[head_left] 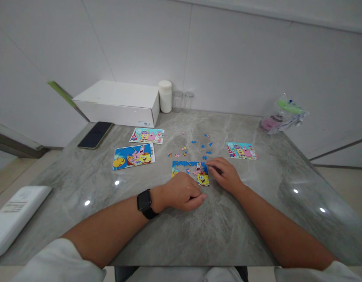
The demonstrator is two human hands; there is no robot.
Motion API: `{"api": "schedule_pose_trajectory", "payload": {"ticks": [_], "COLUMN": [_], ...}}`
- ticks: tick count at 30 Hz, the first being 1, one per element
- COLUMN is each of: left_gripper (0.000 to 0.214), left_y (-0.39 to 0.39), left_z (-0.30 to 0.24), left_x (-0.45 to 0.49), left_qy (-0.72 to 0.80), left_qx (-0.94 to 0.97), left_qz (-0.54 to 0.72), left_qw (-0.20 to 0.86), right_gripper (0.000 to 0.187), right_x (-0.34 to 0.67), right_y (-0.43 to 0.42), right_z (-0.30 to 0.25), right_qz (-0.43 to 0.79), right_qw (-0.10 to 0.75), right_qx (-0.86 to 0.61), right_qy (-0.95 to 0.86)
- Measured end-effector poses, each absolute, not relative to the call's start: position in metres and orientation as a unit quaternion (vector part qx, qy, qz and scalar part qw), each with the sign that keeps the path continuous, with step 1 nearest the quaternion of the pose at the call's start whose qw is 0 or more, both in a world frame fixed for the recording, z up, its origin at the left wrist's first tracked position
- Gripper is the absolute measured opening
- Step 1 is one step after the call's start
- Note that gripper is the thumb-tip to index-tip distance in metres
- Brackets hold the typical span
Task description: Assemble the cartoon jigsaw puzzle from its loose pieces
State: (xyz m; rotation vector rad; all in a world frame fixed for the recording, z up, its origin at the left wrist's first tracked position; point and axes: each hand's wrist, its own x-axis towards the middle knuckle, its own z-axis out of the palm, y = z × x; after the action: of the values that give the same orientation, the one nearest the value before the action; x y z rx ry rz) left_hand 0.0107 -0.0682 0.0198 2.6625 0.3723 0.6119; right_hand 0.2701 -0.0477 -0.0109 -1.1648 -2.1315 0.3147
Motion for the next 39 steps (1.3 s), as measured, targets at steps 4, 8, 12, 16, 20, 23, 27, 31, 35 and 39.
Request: {"api": "schedule_pose_trajectory", "payload": {"ticks": [4,8,12,16,20,23,27,31,35,39], "left_gripper": [0.045,0.045,0.048,0.050,0.052,0.055,0.056,0.057,0.058,0.058], "left_y": [-0.067,-0.066,-0.063,-0.056,-0.047,-0.034,-0.012,0.008,0.019,0.021], "left_z": [0.018,0.016,0.018,0.022,0.026,0.025,0.020,0.009,-0.006,-0.014], "left_x": [0.011,0.009,0.008,0.004,-0.005,-0.015,-0.027,-0.033,-0.035,-0.034], "left_qy": [0.105,0.096,0.102,0.111,0.168,0.262,0.375,0.468,0.494,0.492], "left_qx": [0.939,0.932,0.928,0.913,0.867,0.801,0.704,0.639,0.598,0.584], "left_qz": [0.264,0.282,0.274,0.285,0.341,0.410,0.477,0.493,0.505,0.510], "left_qw": [0.193,0.207,0.230,0.271,0.322,0.348,0.368,0.361,0.378,0.396], "right_gripper": [0.020,0.019,0.020,0.023,0.025,0.025,0.022,0.023,0.023,0.022], "right_x": [0.273,0.279,0.282,0.287,0.298,0.308,0.317,0.320,0.316,0.309], "right_y": [-0.044,-0.041,-0.040,-0.037,-0.033,-0.033,-0.037,-0.041,-0.044,-0.047], "right_z": [-0.014,-0.016,-0.015,-0.017,-0.017,-0.013,-0.005,-0.002,-0.002,-0.002], "right_qz": [0.114,0.118,0.142,0.144,0.113,0.074,0.060,0.071,0.085,0.111], "right_qw": [0.362,0.386,0.412,0.441,0.444,0.414,0.305,0.226,0.189,0.174], "right_qx": [-0.469,-0.501,-0.531,-0.581,-0.606,-0.595,-0.580,-0.590,-0.587,-0.558], "right_qy": [-0.798,-0.766,-0.727,-0.669,-0.651,-0.685,-0.753,-0.772,-0.783,-0.804]}}
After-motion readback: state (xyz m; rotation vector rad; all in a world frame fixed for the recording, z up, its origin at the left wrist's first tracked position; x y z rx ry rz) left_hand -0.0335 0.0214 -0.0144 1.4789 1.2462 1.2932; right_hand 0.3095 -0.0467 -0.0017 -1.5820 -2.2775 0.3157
